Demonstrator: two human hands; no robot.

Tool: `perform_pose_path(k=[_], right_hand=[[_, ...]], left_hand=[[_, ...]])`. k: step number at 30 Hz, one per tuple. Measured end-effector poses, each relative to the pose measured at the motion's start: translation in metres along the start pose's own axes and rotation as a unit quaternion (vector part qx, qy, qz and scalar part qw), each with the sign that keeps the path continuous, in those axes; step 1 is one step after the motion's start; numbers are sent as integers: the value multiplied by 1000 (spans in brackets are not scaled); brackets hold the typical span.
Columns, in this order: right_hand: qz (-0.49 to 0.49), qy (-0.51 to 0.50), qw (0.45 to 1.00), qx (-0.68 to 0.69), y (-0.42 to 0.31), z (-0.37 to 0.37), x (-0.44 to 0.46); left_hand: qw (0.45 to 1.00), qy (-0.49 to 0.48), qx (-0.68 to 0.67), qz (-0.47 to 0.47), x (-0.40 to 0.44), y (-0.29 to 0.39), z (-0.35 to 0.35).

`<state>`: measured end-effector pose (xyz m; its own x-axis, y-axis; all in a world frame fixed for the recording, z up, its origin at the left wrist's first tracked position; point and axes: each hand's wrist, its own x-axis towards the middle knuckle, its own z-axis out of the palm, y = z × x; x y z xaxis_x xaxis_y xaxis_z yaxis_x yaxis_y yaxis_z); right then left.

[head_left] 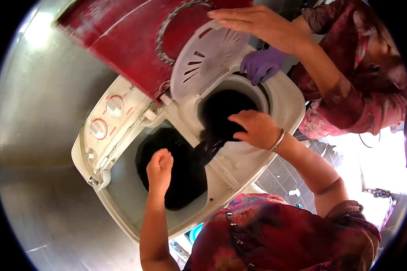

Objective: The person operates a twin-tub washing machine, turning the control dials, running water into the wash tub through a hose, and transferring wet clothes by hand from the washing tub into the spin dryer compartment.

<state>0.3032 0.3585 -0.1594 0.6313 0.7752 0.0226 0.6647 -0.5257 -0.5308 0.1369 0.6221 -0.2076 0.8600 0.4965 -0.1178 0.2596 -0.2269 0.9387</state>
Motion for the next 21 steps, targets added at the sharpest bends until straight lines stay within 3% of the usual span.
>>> perform_pose_path(k=[1,6,8,10,12,14,15,16,18,20,21], right_hand=[[-77,36,996,32,-5,14,5],[-156,46,985,-64,-41,55,27],[-108,36,993,-35,-29,55,36],[-37,150,988,-2,-16,50,41],[88,162,982,-45,6,41,43],[211,102,966,-107,16,35,46],[224,63,965,-121,28,42,44],[220,65,966,-122,37,48,39],[78,-136,983,-91,39,58,32],[50,-156,986,-23,20,59,31],[81,-108,989,63,8,58,28]], left_hand=[[999,-24,5,-45,-8,-14,-9],[986,-24,12,-164,-53,-67,-48],[986,-23,46,-161,-67,-90,-76],[981,-4,97,-166,-81,-115,-100],[980,30,79,-178,-92,-119,-117],[967,21,152,-204,-102,-120,-133],[967,21,149,-206,-104,-121,-138],[961,-13,222,-162,-102,-122,-143],[947,-42,291,-127,-95,-123,-148],[930,-77,320,-166,-76,-122,-143],[930,-75,318,-170,-68,-123,-140]])
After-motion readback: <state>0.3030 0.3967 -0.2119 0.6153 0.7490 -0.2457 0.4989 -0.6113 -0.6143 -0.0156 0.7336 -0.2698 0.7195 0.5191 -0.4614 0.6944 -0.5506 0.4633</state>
